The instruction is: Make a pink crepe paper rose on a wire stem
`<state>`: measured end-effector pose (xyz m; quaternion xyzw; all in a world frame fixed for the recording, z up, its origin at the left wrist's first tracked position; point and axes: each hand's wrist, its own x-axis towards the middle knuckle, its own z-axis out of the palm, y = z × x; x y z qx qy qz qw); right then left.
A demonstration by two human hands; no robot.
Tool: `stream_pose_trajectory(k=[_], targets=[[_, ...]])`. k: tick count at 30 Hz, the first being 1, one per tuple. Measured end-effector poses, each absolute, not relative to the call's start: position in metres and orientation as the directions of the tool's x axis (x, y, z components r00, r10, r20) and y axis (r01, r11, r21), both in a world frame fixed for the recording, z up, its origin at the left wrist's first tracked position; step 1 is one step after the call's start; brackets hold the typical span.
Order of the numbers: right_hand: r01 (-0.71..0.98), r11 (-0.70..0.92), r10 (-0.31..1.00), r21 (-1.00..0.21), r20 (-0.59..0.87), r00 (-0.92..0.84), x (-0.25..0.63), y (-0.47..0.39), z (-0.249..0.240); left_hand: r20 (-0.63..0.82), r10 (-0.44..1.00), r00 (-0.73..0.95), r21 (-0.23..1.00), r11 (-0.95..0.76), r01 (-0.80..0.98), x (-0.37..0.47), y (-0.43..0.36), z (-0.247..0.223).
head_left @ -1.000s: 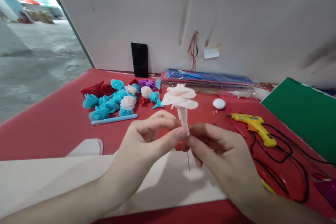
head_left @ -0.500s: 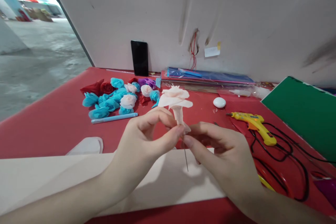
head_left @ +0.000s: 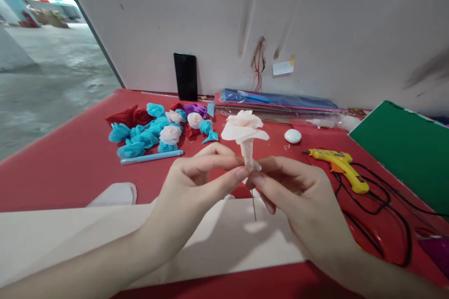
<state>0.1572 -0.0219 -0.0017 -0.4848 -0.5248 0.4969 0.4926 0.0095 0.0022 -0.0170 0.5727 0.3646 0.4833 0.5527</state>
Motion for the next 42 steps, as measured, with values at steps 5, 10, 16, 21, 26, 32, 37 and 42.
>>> stream_pose_trajectory(k=[5, 10, 16, 21, 26, 32, 37, 42], targets=[[-0.161, -0.110, 0.986, -0.981, -0.088, -0.141, 0.161, -0.020, -0.003, 0.111, 0.931, 0.349, 0.976, -0.036, -0.215, 0.008, 0.003, -0.022], [-0.239, -0.200, 0.958, -0.950, -0.138, -0.253, 0.164, -0.017, -0.001, 0.091, 0.881, 0.464, 0.948, 0.067, -0.313, 0.009, 0.004, -0.023], [-0.292, -0.251, 0.944, -0.923, -0.167, -0.285, 0.166, -0.017, -0.001, 0.106, 0.849, 0.517, 0.926, 0.106, -0.363, 0.011, 0.007, -0.022], [-0.335, -0.280, 0.936, -0.900, -0.178, -0.304, 0.163, -0.016, 0.000, 0.097, 0.850, 0.518, 0.924, 0.116, -0.364, 0.010, 0.005, -0.022], [-0.359, -0.325, 0.925, -0.875, -0.215, -0.313, 0.161, -0.017, 0.001, 0.117, 0.846, 0.519, 0.913, 0.114, -0.392, 0.009, 0.006, -0.023], [-0.295, -0.289, 0.943, -0.911, -0.218, -0.250, 0.159, -0.018, 0.000, 0.073, 0.897, 0.435, 0.935, 0.091, -0.343, 0.007, 0.003, -0.023], [-0.170, -0.159, 0.982, -0.973, -0.138, -0.130, 0.155, -0.021, -0.004, 0.006, 0.936, 0.352, 0.940, 0.115, -0.320, 0.010, 0.001, -0.022], [0.172, 0.083, 0.997, -0.982, 0.081, -0.013, 0.153, -0.023, -0.003, -0.039, 0.951, 0.307, 0.936, 0.142, -0.321, 0.012, 0.000, -0.021]])
